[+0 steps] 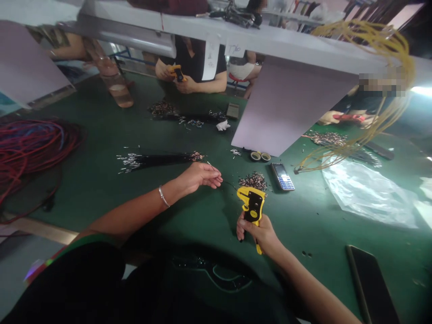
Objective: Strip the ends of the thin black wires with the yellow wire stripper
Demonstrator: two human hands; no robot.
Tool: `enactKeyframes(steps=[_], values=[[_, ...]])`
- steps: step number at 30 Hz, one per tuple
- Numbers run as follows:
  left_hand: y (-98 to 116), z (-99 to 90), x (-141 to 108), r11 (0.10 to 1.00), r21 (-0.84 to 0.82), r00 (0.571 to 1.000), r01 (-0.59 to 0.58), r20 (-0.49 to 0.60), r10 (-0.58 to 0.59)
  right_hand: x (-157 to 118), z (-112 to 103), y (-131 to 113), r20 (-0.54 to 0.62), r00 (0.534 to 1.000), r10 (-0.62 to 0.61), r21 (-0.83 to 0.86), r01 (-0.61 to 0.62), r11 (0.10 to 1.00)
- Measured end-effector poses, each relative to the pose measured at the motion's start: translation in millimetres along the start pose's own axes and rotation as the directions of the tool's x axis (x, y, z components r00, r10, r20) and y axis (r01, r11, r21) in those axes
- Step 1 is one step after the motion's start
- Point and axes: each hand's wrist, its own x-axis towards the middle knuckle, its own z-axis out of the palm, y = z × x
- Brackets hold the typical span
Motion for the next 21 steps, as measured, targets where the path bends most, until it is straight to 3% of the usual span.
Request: enactKeyframes(steps=[12, 16, 21], values=[[11.2, 7.9, -9.6, 0.978, -0.195, 0.997, -0.074, -0.016, 0.072, -1.1, 5.3, -6.2, -0.020, 0.999, 0.034, -0.065, -0.035, 0.997], [18.7, 13.3, -16.7, 0.945, -0.317, 0.994, -0.078, 0.051, 0.099, -1.6, 7.7, -9.8, -0.024, 0.999, 0.044, -0.120, -0.047, 0.992], [19.4, 20.7, -21.7, 0.918, -0.397, 0.987, 0.005, 0.152, 0.061, -3.8, 8.7, -8.4, -0.020, 0.999, 0.031, -0.152, -0.034, 0.988]])
